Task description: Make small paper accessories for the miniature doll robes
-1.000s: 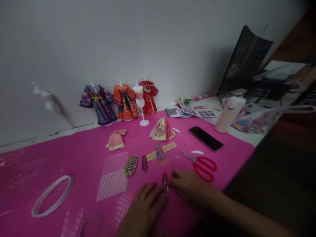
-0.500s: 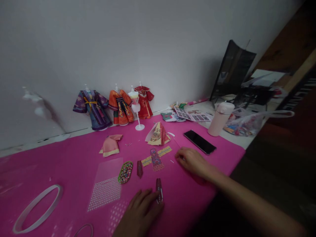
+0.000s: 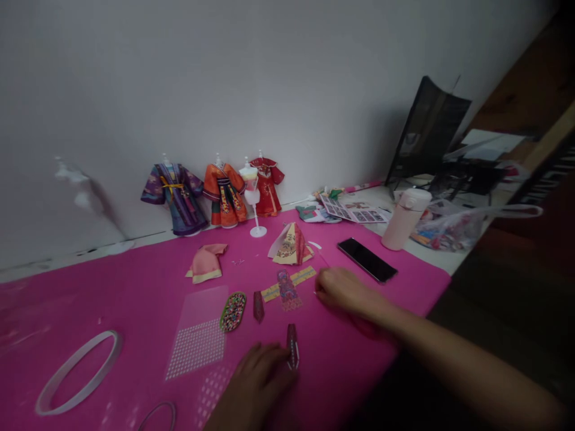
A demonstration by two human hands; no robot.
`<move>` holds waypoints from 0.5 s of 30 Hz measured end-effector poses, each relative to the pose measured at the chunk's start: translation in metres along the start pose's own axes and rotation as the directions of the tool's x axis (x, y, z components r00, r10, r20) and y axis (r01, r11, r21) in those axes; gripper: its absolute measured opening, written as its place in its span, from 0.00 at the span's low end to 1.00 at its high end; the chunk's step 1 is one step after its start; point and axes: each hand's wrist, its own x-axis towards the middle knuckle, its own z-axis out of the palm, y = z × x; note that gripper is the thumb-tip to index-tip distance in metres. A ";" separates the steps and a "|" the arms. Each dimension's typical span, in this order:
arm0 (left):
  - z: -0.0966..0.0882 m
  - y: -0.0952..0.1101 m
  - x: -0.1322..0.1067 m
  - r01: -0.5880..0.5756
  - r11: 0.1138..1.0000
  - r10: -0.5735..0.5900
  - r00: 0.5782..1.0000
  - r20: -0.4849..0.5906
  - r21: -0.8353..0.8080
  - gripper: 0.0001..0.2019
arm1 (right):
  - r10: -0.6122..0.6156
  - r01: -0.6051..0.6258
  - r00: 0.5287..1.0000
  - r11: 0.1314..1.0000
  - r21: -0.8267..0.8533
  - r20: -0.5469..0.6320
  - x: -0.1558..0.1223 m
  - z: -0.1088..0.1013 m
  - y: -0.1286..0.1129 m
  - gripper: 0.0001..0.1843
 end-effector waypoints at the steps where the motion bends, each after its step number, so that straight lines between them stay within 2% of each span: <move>1: -0.001 0.000 0.000 0.000 1.000 0.000 1.000 -0.011 -0.013 0.24 | 0.001 -0.001 1.000 1.000 -0.012 -0.001 0.000 -0.001 -0.001 0.17; 8: 0.002 0.003 -0.002 0.080 0.991 -0.078 0.997 0.020 -0.110 0.26 | 0.009 -0.009 1.000 0.999 -0.047 -0.006 0.012 0.002 -0.004 0.18; 15: -0.008 0.009 0.002 0.154 0.973 -0.143 0.987 0.074 -0.173 0.29 | 0.000 0.000 1.000 1.000 -0.014 -0.016 0.025 0.008 -0.008 0.18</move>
